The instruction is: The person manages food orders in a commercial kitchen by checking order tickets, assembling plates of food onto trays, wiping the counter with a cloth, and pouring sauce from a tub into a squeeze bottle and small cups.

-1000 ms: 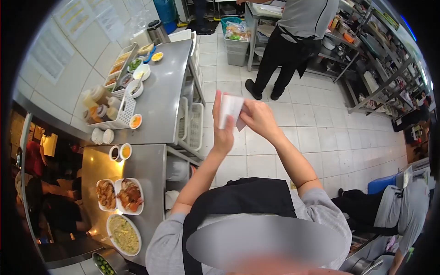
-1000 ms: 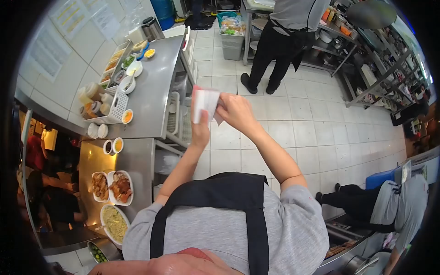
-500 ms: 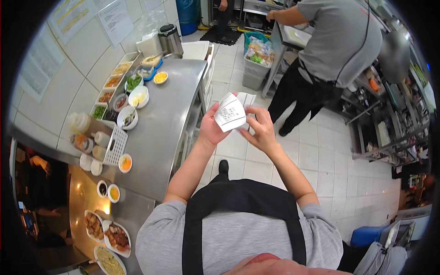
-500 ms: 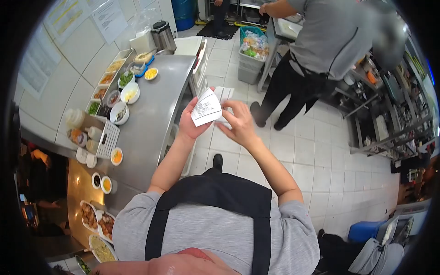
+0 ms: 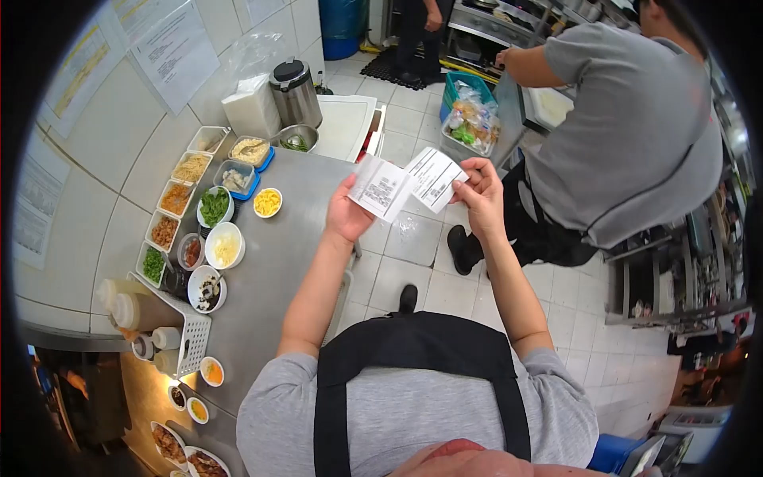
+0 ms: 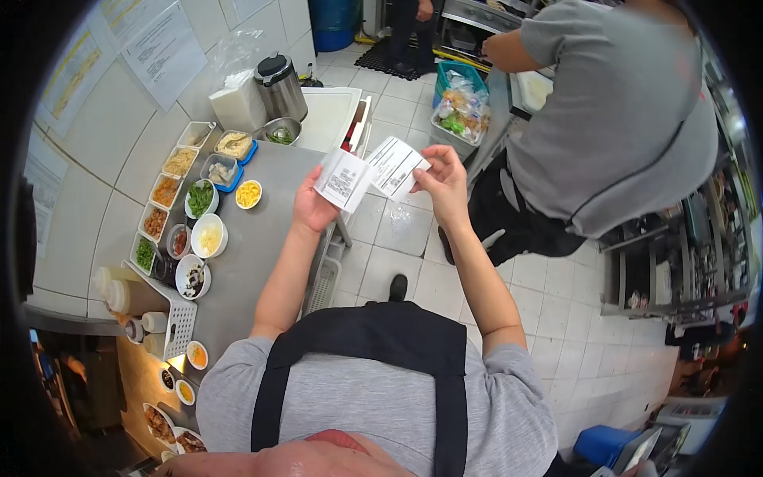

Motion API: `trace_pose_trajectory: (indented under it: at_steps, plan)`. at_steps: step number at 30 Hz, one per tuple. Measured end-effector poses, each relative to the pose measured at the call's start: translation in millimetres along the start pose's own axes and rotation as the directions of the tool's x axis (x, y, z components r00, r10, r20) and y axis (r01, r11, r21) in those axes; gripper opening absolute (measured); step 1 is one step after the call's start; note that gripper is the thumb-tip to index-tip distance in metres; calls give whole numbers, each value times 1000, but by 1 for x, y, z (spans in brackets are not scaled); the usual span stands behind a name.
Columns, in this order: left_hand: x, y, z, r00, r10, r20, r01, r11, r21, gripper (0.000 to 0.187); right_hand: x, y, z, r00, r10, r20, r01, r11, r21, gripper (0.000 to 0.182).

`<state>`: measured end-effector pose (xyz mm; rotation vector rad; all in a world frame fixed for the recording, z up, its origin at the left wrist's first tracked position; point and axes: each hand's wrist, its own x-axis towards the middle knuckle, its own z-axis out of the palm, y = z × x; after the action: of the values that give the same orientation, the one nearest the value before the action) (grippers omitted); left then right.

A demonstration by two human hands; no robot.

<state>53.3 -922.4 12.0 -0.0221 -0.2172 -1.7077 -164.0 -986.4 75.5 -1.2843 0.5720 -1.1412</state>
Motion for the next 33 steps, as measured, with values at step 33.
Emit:
trace_pose_trajectory:
  at_steps: [33]
  plan:
    - [204,72,7,872,470,-140,-352,798,489,36,301,-23,-88,790,-392,-471,544,803,243,24]
